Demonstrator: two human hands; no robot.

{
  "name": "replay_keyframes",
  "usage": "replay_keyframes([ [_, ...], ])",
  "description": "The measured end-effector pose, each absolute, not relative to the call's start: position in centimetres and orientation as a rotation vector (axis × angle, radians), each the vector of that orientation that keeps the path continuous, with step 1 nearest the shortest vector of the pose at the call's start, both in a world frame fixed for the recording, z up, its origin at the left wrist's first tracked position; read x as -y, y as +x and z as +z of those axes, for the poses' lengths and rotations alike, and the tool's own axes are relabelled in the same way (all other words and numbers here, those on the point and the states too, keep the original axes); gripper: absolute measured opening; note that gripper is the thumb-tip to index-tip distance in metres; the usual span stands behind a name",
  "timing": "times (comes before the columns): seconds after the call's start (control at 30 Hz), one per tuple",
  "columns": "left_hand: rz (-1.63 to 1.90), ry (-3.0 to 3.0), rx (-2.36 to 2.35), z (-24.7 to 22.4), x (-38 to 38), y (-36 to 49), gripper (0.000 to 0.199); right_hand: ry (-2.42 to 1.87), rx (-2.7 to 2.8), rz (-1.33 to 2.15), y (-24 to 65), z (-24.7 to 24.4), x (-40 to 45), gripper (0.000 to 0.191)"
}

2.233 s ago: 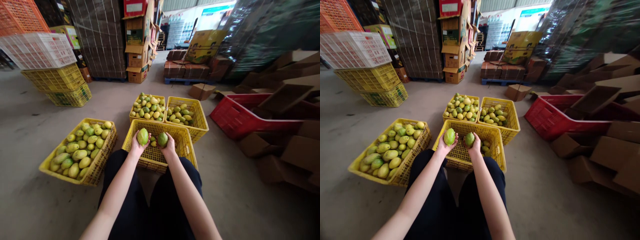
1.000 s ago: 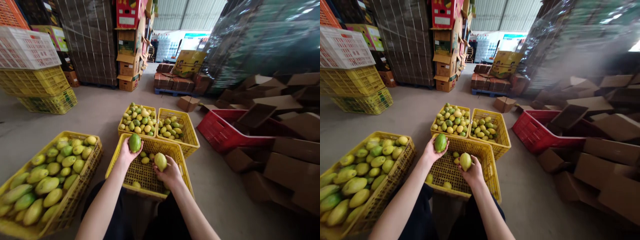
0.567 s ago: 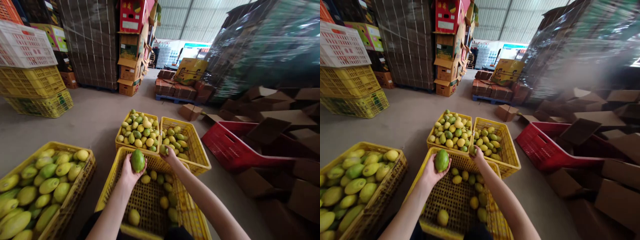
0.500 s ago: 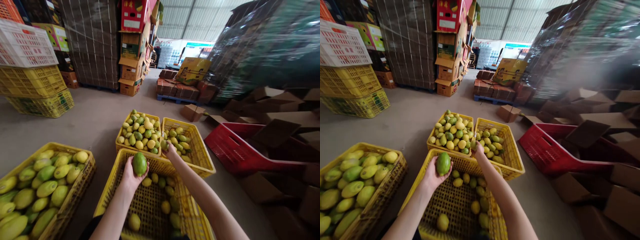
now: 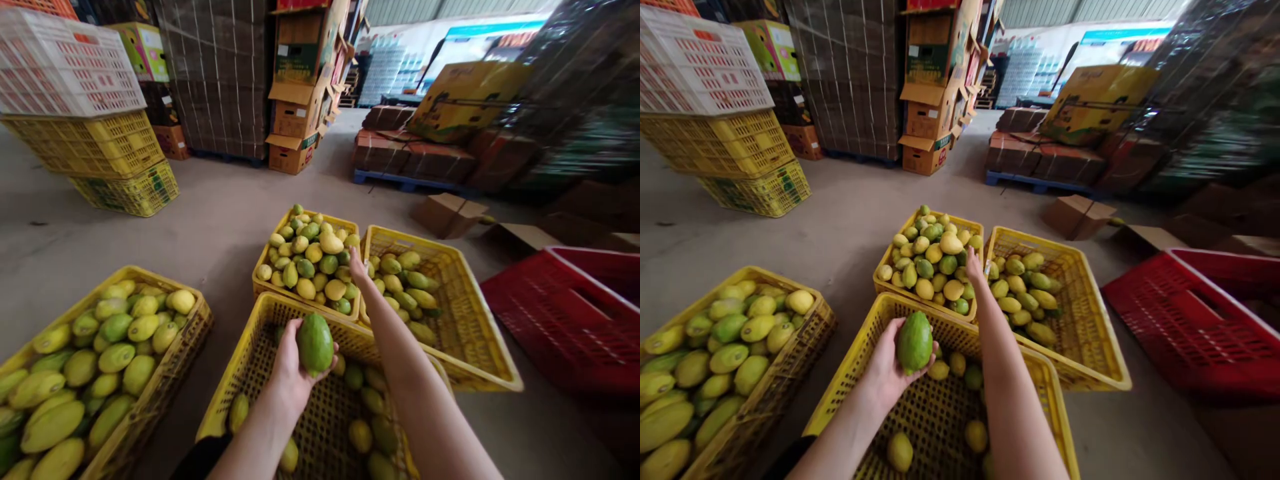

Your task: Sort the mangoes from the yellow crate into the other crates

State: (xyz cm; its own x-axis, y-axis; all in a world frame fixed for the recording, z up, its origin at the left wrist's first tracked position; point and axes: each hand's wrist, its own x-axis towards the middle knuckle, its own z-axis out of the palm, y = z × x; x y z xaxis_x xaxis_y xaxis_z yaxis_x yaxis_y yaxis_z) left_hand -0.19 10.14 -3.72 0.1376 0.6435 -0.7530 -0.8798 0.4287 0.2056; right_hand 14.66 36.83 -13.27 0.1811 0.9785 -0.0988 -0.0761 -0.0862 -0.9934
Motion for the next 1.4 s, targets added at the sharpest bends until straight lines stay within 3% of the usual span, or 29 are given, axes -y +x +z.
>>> replay_keyframes([
  [0.13, 1.097, -0.280, -0.872, -3.8, -10.1, 0.0, 0.028, -1.348, 1.124, 1.027, 16.3, -12.8, -30.8, 0.015],
  [0.3, 1.079, -0.241, -0.842, -3.5, -9.8, -0.1, 0.028, -1.430, 1.330, 0.971, 21.1, -13.6, -17.3, 0.043],
  [0.4, 1.100, -0.194, -0.808, -3.6, -9.6, -0.1, 0.029, -1.782, 1.806, 0.660, 24.6, -15.3, -8.3, 0.068],
  [0.57, 1.117, -0.087, -0.784, -4.1, -8.8, 0.1, 0.029, -2.350, 1.792, 0.288, 27.7, -19.1, 2.8, 0.075],
  [0.67, 1.068, 0.033, -0.886, -4.9, -8.1, 0.2, 0.030, -2.466, 1.701, 0.224, 27.6, -20.7, 5.8, 0.072],
  [0.9, 0.728, 0.267, -1.225, -10.4, -5.0, 1.0, 0.039, -2.296, 1.709, 0.074, 26.7, -20.7, 7.0, 0.067],
  [1.03, 0.398, 0.872, -1.409, -12.8, -4.7, 4.2, 0.039, -2.261, 1.686, 0.059, 26.6, -20.5, 7.1, 0.066],
  [1.13, 0.356, 1.218, -1.359, -10.9, -7.4, 8.5, 0.043, -2.227, 1.667, 0.072, 26.7, -20.8, 7.0, 0.063],
  [1.27, 0.402, 1.774, -1.380, -4.0, -13.5, 14.5, 0.048, -2.185, 1.629, 0.085, 26.8, -21.0, 6.9, 0.061],
  [1.4, 0.332, 1.882, -1.340, 1.1, -16.7, 15.4, 0.048, -2.179, 1.598, 0.111, 26.7, -20.6, 7.0, 0.063],
])
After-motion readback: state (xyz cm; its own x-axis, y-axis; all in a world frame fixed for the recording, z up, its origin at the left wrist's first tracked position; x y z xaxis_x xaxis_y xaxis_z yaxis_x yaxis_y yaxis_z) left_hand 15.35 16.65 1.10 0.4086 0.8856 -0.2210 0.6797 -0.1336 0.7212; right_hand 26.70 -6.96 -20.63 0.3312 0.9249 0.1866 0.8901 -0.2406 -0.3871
